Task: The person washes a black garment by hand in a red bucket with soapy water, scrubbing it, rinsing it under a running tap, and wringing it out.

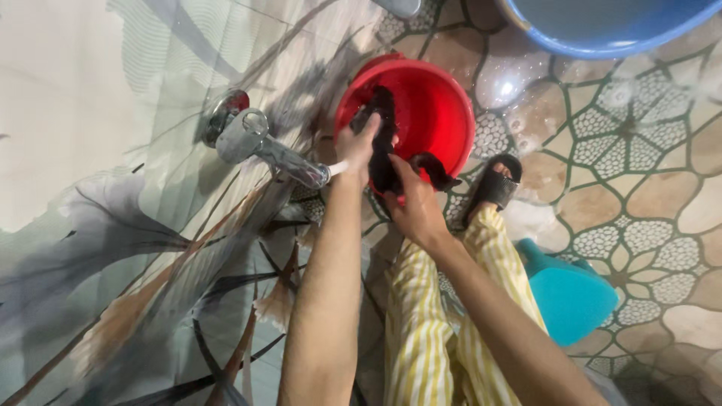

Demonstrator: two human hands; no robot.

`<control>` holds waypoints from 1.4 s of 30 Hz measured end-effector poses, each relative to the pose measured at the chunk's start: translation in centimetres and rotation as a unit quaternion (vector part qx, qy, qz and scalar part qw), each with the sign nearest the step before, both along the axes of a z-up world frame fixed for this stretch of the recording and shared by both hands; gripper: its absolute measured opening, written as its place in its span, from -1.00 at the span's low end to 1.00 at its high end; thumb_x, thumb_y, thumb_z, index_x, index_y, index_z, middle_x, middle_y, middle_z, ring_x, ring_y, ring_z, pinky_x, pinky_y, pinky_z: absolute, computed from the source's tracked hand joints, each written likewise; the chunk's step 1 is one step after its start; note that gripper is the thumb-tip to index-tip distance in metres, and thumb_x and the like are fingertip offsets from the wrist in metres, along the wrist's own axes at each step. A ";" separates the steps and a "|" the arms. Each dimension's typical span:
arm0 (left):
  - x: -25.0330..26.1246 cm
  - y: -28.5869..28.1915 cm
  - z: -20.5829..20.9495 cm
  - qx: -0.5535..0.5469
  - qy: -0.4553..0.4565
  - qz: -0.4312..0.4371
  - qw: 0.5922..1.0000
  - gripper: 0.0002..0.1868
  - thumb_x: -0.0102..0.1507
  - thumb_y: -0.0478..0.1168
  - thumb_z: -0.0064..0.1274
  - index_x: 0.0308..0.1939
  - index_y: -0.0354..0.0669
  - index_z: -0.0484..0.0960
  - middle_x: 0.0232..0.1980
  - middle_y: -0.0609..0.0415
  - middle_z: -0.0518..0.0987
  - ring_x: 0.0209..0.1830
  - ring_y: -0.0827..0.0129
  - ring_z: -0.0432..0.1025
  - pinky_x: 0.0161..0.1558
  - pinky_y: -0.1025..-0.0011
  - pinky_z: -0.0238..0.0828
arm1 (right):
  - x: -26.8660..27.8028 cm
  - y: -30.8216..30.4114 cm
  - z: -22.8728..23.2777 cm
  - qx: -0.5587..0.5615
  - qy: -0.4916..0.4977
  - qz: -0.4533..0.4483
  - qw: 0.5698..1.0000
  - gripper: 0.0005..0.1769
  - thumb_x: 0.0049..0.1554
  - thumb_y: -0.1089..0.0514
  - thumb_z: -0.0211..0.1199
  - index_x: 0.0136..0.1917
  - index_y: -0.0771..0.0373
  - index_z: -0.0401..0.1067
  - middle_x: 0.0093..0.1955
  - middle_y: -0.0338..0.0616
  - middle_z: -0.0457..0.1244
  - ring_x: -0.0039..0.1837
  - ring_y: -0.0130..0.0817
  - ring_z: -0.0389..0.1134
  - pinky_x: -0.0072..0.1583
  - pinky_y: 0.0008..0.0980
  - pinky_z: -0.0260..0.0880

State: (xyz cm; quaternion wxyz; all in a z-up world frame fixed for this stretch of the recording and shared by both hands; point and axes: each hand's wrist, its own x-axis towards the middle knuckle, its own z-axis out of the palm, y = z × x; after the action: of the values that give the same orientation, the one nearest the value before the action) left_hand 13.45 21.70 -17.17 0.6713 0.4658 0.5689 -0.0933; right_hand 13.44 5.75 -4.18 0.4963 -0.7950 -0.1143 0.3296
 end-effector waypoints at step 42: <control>-4.9 -0.2 8.6 -0.022 -0.128 -0.013 0.991 -0.33 0.25 0.06 0.17 0.35 -0.16 0.39 0.20 0.06 0.54 0.17 0.36 0.43 0.21 0.18 0.32 | 6.7 -1.2 -4.7 0.139 0.377 0.009 0.916 -0.35 0.09 0.22 0.37 0.43 0.30 0.31 0.35 -0.12 0.34 0.34 -0.52 0.32 0.37 -0.51 0.22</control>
State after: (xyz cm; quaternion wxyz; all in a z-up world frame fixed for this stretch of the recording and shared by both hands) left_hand 8.60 21.48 -8.55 0.7473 0.4667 0.4699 -0.0539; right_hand 20.15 4.54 -8.84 0.6049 -0.5337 0.0297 0.5902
